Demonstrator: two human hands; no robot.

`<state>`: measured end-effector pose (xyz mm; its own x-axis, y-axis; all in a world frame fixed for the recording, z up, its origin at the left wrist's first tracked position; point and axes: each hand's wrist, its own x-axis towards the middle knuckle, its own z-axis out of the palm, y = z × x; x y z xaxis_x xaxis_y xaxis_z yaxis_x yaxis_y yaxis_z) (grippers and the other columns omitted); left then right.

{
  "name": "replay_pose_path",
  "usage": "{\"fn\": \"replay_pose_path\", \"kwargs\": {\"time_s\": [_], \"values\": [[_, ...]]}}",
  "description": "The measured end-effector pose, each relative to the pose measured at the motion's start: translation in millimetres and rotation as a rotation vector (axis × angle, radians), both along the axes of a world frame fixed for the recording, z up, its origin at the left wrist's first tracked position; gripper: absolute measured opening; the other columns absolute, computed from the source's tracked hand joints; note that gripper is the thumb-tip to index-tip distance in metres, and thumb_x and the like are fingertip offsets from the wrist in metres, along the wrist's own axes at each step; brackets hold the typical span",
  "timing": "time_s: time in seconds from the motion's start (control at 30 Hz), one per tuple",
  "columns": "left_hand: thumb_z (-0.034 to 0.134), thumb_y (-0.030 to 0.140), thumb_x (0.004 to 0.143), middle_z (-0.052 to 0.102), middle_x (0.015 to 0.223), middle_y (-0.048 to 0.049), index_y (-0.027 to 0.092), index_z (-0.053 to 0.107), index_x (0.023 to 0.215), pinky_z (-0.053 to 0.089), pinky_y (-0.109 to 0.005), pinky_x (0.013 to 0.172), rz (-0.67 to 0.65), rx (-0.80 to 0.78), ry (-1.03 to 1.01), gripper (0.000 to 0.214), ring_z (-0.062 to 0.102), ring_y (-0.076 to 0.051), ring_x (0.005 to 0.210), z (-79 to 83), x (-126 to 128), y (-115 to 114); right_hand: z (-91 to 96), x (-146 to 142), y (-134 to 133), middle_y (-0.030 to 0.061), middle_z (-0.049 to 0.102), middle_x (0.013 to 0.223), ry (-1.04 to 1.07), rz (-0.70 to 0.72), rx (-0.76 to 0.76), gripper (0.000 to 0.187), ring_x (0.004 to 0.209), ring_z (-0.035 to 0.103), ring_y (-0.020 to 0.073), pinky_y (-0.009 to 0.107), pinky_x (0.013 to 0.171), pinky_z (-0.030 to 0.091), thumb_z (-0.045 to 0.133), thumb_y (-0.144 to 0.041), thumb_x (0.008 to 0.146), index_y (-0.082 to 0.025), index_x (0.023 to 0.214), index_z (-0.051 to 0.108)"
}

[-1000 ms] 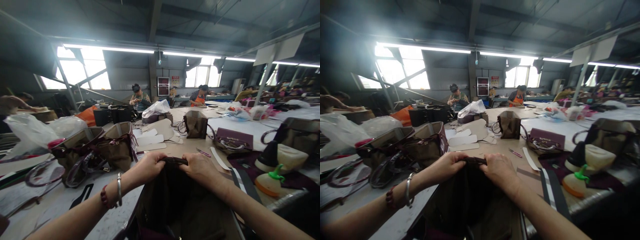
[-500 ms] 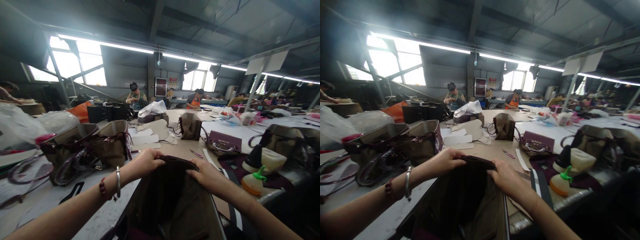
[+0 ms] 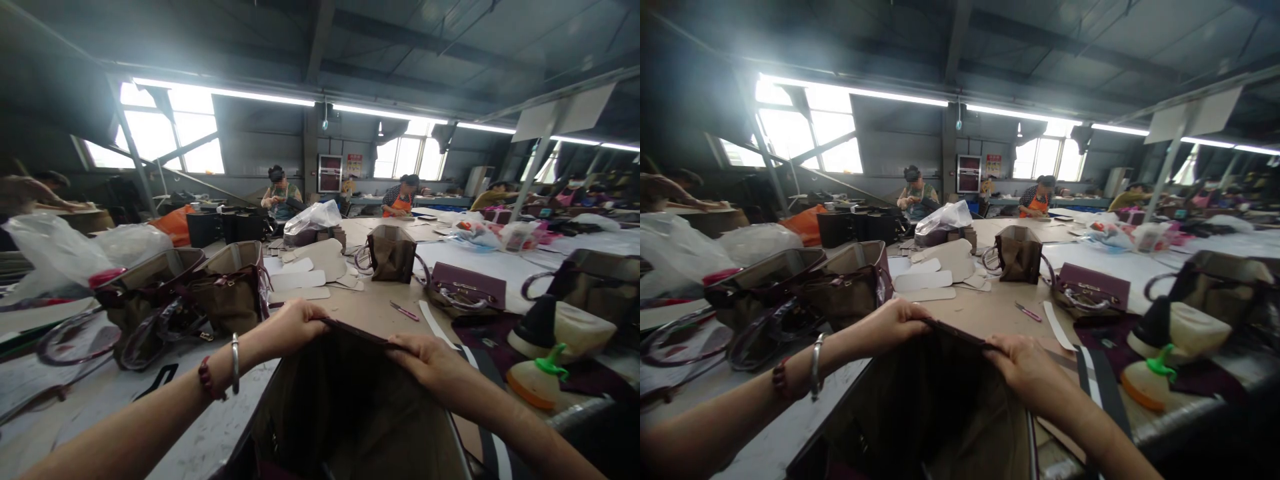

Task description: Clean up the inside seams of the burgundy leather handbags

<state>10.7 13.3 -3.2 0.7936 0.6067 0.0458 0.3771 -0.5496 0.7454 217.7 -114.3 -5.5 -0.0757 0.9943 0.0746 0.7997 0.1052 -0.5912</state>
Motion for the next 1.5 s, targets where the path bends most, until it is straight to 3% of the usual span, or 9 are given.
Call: {"fn": "replay_pose_path", "kwargs": {"time_s": [0.23,0.5,0.7,0.83,0.93,1.07,1.17,1.27,1.5], "values": [[0.050,0.025,0.069,0.066,0.083,-0.0043,0.011,0.064,0.090,0.044,-0.023,0.069,-0.014,-0.250,-0.117,0.029,0.058,-0.016,0.074,1.1,7.3,-6.1,0.8,5.5,-1.6,0.0004,0.059,0.073,0.087,0.078,-0.026,0.023,0.069,0.053,0.0139,0.022,0.064,0.039,0.039,-0.027,0.081,-0.016,0.075,0.058],[0.050,0.028,0.068,0.066,0.076,-0.0047,0.011,0.064,0.091,0.045,-0.025,0.063,0.061,-0.176,-0.098,0.032,0.058,-0.016,0.066,-2.7,8.5,-7.9,-2.0,5.6,-3.6,0.0015,0.062,0.078,0.157,0.010,-0.119,0.022,0.073,0.055,0.0163,0.023,0.063,0.040,0.044,-0.028,0.076,-0.013,0.081,0.059],[0.048,0.028,0.068,0.065,0.075,-0.0044,0.012,0.064,0.091,0.044,-0.023,0.059,0.073,-0.141,-0.066,0.033,0.057,-0.015,0.064,-2.6,10.1,-8.9,1.3,3.6,-5.1,0.0023,0.064,0.073,-0.007,-0.009,-0.049,0.025,0.070,0.058,0.0162,0.024,0.063,0.040,0.039,-0.029,0.079,-0.016,0.078,0.060],[0.046,0.027,0.067,0.064,0.070,-0.0030,0.013,0.065,0.086,0.042,-0.022,0.055,0.109,-0.038,-0.025,0.030,0.055,-0.015,0.060,1.7,11.3,-16.6,9.2,-3.7,0.2,0.0052,0.065,0.086,-0.142,-0.065,0.034,0.021,0.082,0.058,0.0186,0.026,0.071,0.040,0.048,-0.026,0.074,-0.018,0.089,0.059],[0.045,0.024,0.066,0.063,0.068,-0.0020,0.014,0.066,0.083,0.041,-0.022,0.054,0.118,-0.019,-0.026,0.029,0.053,-0.014,0.058,3.3,12.5,-20.4,16.4,-12.0,7.9,0.0058,0.062,0.099,-0.179,-0.039,0.060,0.028,0.091,0.056,0.0197,0.027,0.078,0.039,0.054,-0.026,0.070,-0.019,0.097,0.059],[0.045,0.025,0.066,0.062,0.065,-0.0016,0.013,0.066,0.081,0.038,-0.020,0.049,0.119,-0.024,-0.028,0.029,0.051,-0.013,0.055,2.2,13.3,-20.4,22.7,-22.9,21.0,0.0046,0.063,0.099,-0.163,0.018,0.052,0.029,0.094,0.055,0.0207,0.028,0.079,0.039,0.054,-0.033,0.072,-0.021,0.097,0.060],[0.045,0.026,0.066,0.061,0.063,-0.0015,0.013,0.067,0.079,0.036,-0.019,0.046,0.120,-0.016,-0.021,0.028,0.049,-0.012,0.052,0.9,12.7,-17.7,21.1,-29.0,28.2,0.0039,0.063,0.098,-0.130,0.053,0.078,0.028,0.092,0.056,0.0197,0.027,0.079,0.040,0.055,-0.031,0.072,-0.020,0.097,0.060],[0.045,0.025,0.067,0.062,0.062,-0.0010,0.012,0.067,0.079,0.036,-0.019,0.046,0.122,-0.008,-0.037,0.028,0.049,-0.012,0.051,0.3,11.2,-14.2,14.3,-31.6,30.5,0.0042,0.063,0.096,-0.142,-0.001,0.163,0.033,0.089,0.056,0.0186,0.027,0.077,0.040,0.058,-0.028,0.070,-0.019,0.101,0.054],[0.045,0.023,0.066,0.063,0.064,-0.0007,0.012,0.067,0.079,0.040,-0.019,0.053,0.113,-0.013,-0.081,0.028,0.051,-0.013,0.056,-0.6,10.6,-9.5,8.4,-32.8,29.4,0.0016,0.058,0.089,-0.392,0.010,0.294,0.015,0.084,0.052,0.0162,0.027,0.075,0.039,0.052,-0.020,0.075,-0.023,0.090,0.055]]}}
